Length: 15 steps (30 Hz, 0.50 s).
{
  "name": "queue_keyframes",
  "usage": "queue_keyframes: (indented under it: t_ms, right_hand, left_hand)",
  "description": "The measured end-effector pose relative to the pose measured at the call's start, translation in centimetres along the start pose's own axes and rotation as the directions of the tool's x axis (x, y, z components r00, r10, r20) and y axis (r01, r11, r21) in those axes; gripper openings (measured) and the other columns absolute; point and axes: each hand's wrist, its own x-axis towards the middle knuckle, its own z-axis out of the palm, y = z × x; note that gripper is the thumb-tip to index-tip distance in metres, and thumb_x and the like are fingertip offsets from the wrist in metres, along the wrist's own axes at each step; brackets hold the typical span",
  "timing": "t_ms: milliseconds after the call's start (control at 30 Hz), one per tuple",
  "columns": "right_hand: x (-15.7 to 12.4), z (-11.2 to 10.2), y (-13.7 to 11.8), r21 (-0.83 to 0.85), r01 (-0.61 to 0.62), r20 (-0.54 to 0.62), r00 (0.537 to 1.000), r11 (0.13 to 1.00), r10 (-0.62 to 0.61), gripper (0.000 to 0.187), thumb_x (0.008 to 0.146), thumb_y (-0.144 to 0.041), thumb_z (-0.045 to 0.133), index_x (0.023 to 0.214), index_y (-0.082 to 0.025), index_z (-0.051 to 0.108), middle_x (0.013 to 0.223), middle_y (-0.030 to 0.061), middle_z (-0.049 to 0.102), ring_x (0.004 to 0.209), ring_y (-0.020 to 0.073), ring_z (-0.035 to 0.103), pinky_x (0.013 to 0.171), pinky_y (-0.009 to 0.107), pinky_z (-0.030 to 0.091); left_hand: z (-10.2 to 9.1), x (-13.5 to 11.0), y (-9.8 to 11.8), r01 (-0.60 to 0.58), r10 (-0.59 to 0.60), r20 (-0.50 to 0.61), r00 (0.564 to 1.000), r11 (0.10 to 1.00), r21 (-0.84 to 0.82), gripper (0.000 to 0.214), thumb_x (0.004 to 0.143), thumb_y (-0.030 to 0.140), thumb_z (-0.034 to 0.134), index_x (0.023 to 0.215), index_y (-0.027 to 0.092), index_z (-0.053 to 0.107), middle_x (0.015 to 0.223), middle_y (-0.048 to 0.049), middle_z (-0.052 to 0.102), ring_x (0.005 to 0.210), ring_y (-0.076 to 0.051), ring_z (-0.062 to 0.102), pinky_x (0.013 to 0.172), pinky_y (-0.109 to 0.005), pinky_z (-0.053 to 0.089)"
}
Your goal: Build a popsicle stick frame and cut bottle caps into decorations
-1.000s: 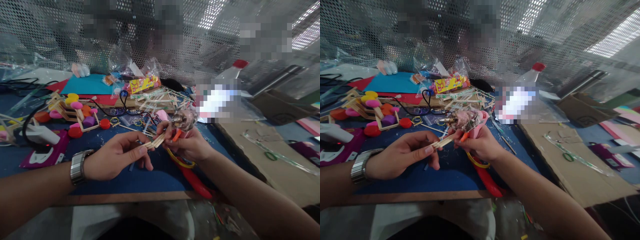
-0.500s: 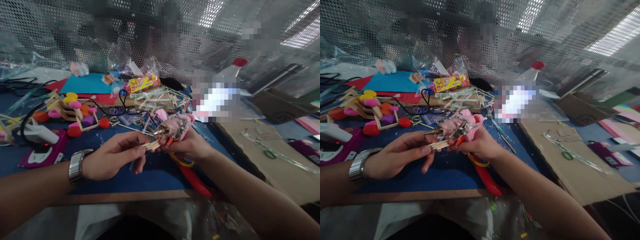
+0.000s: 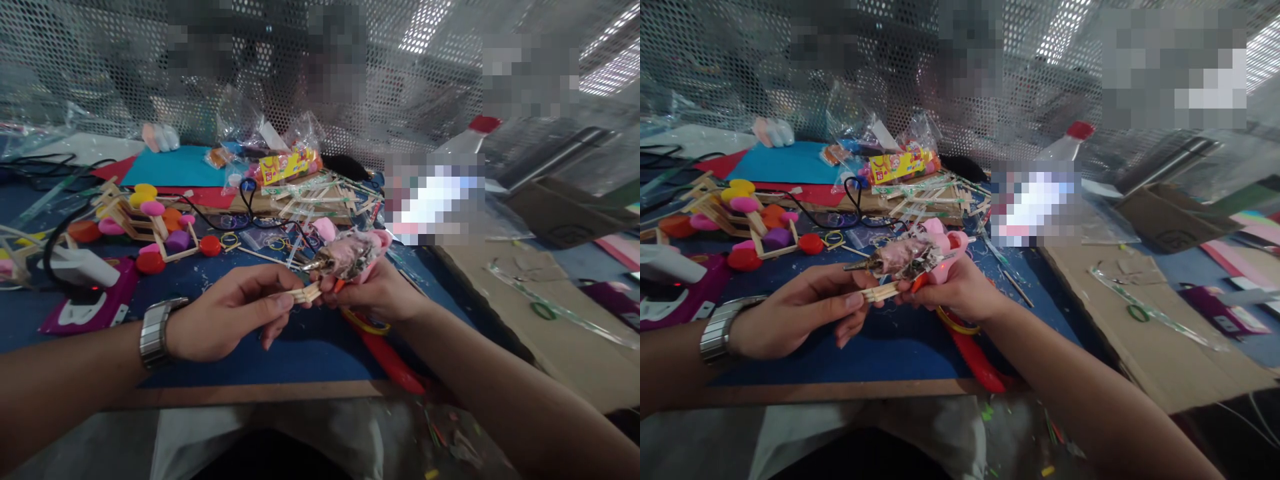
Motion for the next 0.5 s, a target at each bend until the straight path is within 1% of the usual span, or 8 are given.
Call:
queue_keyframes:
  t_ms: [167, 267, 333, 500]
  right_hand:
    - [0.04, 0.04, 0.06, 0.004, 0.007, 0.001, 1.000, 1.000, -0.007, 0.019, 0.061, -0.016, 0.093, 0.071, -0.016, 0.076, 0.069, 0.0047, 0.075, 0.056, 0.0142, 0.066, 0.045, 0.021, 0.047]
    - [0.00, 0.10, 0.13, 0.006, 0.007, -0.005, 1.000, 1.000, -0.007, 0.019, 0.062, -0.016, 0.092, 0.071, -0.016, 0.076, 0.071, 0.0050, 0.076, 0.055, 0.0132, 0.065, 0.044, 0.020, 0.047]
    - [-0.02, 0.13, 0.18, 0.015, -0.004, -0.001, 1.000, 1.000, 0.004, 0.020, 0.062, -0.016, 0.093, 0.071, -0.016, 0.076, 0.069, 0.0040, 0.075, 0.055, 0.0123, 0.065, 0.045, 0.019, 0.047]
    - [-0.06, 0.19, 0.32, 0.054, -0.029, -0.011, 0.999, 0.998, 0.030, 0.020, 0.060, -0.015, 0.093, 0.071, -0.015, 0.076, 0.069, 0.0044, 0.075, 0.055, 0.0121, 0.065, 0.044, 0.018, 0.047]
  left_hand:
    - [0.20, -0.05, 0.09, 0.020, -0.020, -0.017, 1.000, 1.000, -0.010, 0.029, 0.095, 0.042, 0.070, 0.095, 0.014, 0.062, 0.061, 0.0045, 0.054, 0.053, -0.009, 0.051, 0.052, -0.021, 0.044]
    - [0.28, -0.10, 0.15, -0.004, 0.004, -0.024, 1.000, 1.000, 0.000, 0.027, 0.095, 0.040, 0.069, 0.094, 0.014, 0.063, 0.062, 0.0046, 0.053, 0.054, -0.008, 0.048, 0.051, -0.020, 0.042]
    - [0.29, -0.07, 0.17, -0.018, 0.018, -0.027, 0.999, 1.000, 0.009, 0.025, 0.096, 0.038, 0.069, 0.094, 0.014, 0.064, 0.062, 0.0051, 0.052, 0.054, -0.008, 0.047, 0.050, -0.020, 0.042]
    - [0.23, 0.05, 0.22, -0.013, 0.015, -0.035, 0.999, 0.998, 0.054, 0.020, 0.097, 0.034, 0.066, 0.095, 0.014, 0.063, 0.066, 0.0048, 0.052, 0.055, -0.008, 0.044, 0.050, -0.019, 0.040]
